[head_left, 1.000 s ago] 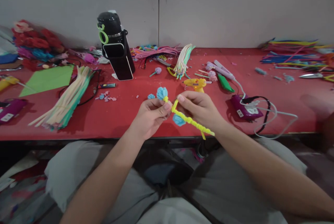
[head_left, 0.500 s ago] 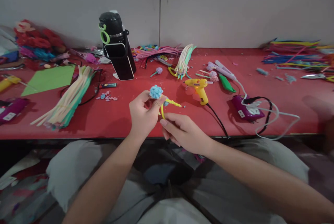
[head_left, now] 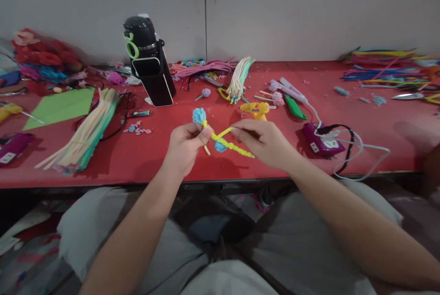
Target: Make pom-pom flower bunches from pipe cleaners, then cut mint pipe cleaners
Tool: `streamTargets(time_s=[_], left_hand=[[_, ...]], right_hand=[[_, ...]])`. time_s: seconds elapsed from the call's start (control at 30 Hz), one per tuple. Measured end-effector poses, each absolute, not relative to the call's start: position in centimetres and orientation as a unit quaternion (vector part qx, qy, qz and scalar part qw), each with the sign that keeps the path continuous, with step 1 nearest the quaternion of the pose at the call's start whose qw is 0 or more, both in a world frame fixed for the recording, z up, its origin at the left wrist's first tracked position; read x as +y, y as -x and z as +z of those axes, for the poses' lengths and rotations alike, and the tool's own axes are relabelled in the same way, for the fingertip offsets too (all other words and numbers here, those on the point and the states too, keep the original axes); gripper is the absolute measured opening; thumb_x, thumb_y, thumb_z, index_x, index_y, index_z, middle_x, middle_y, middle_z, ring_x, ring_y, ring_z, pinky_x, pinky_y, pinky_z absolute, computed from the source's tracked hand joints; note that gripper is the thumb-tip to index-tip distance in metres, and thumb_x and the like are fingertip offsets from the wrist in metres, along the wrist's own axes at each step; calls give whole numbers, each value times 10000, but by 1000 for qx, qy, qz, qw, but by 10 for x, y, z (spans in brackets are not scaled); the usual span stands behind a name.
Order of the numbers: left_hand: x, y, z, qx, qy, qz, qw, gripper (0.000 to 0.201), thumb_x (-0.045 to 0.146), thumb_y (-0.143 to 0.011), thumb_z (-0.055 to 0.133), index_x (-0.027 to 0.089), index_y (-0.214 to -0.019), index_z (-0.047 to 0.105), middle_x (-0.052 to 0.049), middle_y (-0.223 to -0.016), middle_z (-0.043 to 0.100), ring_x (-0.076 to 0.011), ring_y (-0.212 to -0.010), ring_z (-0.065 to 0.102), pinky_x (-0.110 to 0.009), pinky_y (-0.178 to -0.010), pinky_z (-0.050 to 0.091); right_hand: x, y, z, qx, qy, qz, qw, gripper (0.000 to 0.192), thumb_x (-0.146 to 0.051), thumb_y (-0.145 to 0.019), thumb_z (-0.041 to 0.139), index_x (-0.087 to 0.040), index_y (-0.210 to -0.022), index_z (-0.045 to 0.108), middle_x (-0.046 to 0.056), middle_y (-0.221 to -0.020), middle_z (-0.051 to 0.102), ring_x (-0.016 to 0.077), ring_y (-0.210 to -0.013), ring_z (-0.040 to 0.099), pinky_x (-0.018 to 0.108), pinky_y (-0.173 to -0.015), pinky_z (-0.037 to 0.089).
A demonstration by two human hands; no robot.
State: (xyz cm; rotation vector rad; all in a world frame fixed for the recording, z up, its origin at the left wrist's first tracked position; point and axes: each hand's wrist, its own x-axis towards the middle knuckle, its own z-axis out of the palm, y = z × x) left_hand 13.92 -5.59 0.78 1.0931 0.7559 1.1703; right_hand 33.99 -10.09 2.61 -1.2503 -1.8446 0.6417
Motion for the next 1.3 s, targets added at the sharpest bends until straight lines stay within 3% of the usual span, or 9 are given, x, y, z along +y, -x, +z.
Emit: streamTargets(time_s=[0.1, 0.3, 0.37, 0.53, 0.7, 0.83, 0.97, 1.13, 1.3], left_hand=[[-60, -145, 12, 315, -433, 513, 671, 270, 294, -574, 938, 150, -602, 712, -12, -653, 617, -103, -624, 537, -251, -632, 458], [-61, -149, 9, 309, -402, 520, 687, 332, 363, -568, 942, 153, -598, 686, 9, -589, 583, -89, -527, 505, -246, -523, 435], [-58, -148, 5, 337, -411, 547, 647, 320, 375, -595, 929, 165, -611, 689, 22, -570, 580, -81, -501, 480, -234, -493, 409], [-55, -142, 2, 413, -544, 585, 436, 186, 311, -724, 850, 182, -665, 729, 0, -651, 667, -121, -624, 570, -250, -627, 463], [-56, -135, 12, 420, -654, 532, 335, 91, 195, -754, 780, 200, -672, 740, 0, -645, 676, -144, -628, 555, -269, -637, 431], [-50, -131, 11, 403, -638, 501, 424, 119, 261, -725, 821, 176, -687, 747, -19, -652, 677, -152, -631, 576, -272, -620, 440], [-45, -130, 7, 361, -558, 509, 547, 249, 352, -649, 897, 163, -649, 736, -21, -650, 638, -129, -629, 557, -264, -623, 453], [-44, -128, 14, 321, -481, 510, 637, 261, 312, -605, 928, 153, -608, 720, -20, -638, 591, -110, -607, 523, -260, -613, 455], [-45, -126, 18, 304, -470, 470, 682, 253, 265, -662, 899, 138, -601, 689, -17, -628, 569, -100, -583, 508, -258, -583, 434]], right_hand=[[-95, -338, 20, -726, 460, 341, 380, 341, -405, -991, 521, -167, -770, 624, 6, -679, 574, 122, -624, 468, 259, -584, 368], [-96, -312, 1, -708, 443, 432, 339, 291, -313, -967, 525, -163, -728, 596, -3, -675, 584, 115, -617, 495, 258, -629, 408], [-103, -300, -2, -706, 439, 438, 341, 343, -336, -999, 495, -169, -711, 573, -2, -675, 574, 120, -644, 513, 263, -670, 428], [-126, -286, 6, -700, 408, 491, 319, 368, -400, -1036, 462, -187, -741, 514, -4, -699, 588, 116, -646, 536, 249, -652, 427], [-128, -303, 25, -740, 472, 350, 328, 386, -364, -1035, 476, -183, -698, 523, -27, -613, 503, 102, -571, 435, 257, -578, 331], [-114, -327, 32, -734, 499, 236, 396, 305, -374, -1000, 551, -169, -822, 689, 19, -724, 636, 125, -636, 492, 265, -608, 371], [-103, -344, 31, -728, 490, 262, 402, 288, -390, -971, 586, -173, -959, 774, 49, -831, 722, 159, -711, 586, 281, -653, 440], [-101, -350, 32, -733, 456, 358, 356, 332, -381, -969, 572, -164, -1122, 771, 5, -709, 640, 123, -631, 515, 258, -587, 394], [-97, -350, 29, -684, 423, 480, 351, 297, -414, -967, 590, -148, -1024, 712, -49, -615, 494, 78, -526, 408, 223, -496, 324]])
